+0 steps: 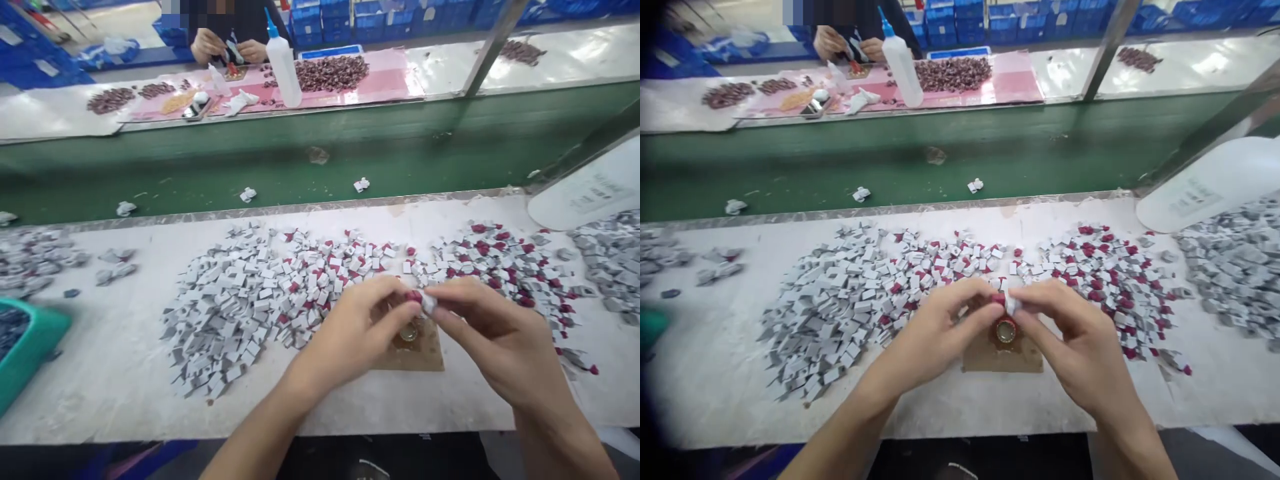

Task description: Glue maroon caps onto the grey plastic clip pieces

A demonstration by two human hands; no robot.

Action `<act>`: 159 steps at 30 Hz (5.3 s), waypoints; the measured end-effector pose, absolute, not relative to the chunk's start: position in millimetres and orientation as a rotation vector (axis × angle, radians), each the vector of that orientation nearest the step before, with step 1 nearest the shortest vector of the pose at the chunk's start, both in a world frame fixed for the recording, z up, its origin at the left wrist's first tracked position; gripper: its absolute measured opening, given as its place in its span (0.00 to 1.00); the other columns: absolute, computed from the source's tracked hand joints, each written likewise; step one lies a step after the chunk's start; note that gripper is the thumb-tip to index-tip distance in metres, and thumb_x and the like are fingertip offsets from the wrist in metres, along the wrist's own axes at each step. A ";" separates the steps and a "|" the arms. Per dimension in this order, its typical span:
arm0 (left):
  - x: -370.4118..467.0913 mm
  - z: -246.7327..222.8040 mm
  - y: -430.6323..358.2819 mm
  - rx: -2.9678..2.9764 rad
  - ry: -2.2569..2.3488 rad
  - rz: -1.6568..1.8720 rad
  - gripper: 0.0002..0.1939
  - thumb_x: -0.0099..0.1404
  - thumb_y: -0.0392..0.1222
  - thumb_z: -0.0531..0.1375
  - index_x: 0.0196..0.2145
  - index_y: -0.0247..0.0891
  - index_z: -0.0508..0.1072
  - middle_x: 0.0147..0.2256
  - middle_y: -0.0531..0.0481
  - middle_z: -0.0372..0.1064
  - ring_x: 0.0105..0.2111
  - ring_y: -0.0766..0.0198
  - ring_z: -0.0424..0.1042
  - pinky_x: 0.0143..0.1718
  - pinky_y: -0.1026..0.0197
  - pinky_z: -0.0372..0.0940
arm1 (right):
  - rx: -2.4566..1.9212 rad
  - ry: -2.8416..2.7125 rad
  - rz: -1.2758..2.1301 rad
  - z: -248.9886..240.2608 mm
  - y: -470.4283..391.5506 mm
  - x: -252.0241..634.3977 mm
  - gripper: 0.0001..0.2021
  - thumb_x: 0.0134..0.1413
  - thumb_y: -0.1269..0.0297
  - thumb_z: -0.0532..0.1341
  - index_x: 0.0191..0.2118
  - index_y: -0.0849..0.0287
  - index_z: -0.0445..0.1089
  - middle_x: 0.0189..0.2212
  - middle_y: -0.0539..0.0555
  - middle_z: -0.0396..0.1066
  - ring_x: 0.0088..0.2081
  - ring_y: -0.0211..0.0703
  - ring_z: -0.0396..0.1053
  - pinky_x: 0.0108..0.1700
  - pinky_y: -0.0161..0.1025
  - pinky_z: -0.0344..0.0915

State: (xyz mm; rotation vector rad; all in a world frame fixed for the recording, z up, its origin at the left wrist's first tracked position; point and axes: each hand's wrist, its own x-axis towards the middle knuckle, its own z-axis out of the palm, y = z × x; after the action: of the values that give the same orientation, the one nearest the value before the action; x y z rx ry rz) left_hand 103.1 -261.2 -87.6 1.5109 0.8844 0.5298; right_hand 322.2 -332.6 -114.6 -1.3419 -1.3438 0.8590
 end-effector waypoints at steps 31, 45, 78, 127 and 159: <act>-25.4 -123.9 -259.3 2.249 2.047 0.469 0.18 0.83 0.53 0.53 0.49 0.46 0.81 0.54 0.34 0.79 0.66 0.24 0.70 0.67 0.27 0.63 | -1.572 -1.377 0.757 -151.5 -392.8 318.9 0.09 0.75 0.62 0.72 0.53 0.40 0.90 0.49 0.54 0.89 0.50 0.56 0.87 0.49 0.51 0.87; -7.7 -104.9 -285.5 1.361 1.599 0.813 0.14 0.64 0.51 0.80 0.38 0.53 0.79 0.41 0.55 0.81 0.36 0.55 0.76 0.37 0.51 0.77 | -1.571 -1.392 0.848 -148.4 -382.2 313.2 0.10 0.76 0.62 0.69 0.53 0.46 0.90 0.44 0.56 0.86 0.45 0.55 0.87 0.40 0.49 0.83; 126.2 -124.3 -318.6 0.838 0.847 0.698 0.04 0.75 0.44 0.79 0.44 0.47 0.90 0.45 0.52 0.90 0.48 0.65 0.89 0.53 0.69 0.81 | -0.862 -0.329 1.440 -143.5 -371.5 302.5 0.09 0.63 0.57 0.83 0.48 0.43 0.92 0.35 0.47 0.87 0.37 0.37 0.84 0.46 0.31 0.83; 163.0 -96.4 -105.2 1.807 1.451 0.722 0.06 0.73 0.30 0.69 0.44 0.39 0.81 0.48 0.41 0.83 0.47 0.53 0.81 0.54 0.50 0.78 | -1.772 -1.507 0.520 -135.3 -85.8 352.6 0.21 0.64 0.81 0.65 0.58 0.61 0.86 0.63 0.66 0.80 0.55 0.55 0.78 0.70 0.56 0.72; -31.3 -95.1 -164.1 1.855 2.231 0.322 0.16 0.64 0.46 0.74 0.30 0.45 0.70 0.38 0.33 0.80 0.57 0.21 0.78 0.67 0.20 0.64 | -1.831 -1.466 0.693 -189.0 -411.4 372.8 0.27 0.70 0.30 0.68 0.52 0.48 0.90 0.45 0.60 0.90 0.34 0.56 0.90 0.32 0.43 0.87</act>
State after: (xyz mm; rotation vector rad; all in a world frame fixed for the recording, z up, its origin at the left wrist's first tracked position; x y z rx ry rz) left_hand -31.3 -164.1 -95.1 1.8552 2.2308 0.3219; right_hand 372.8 -411.4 -189.0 -1.8314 -1.4663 0.6926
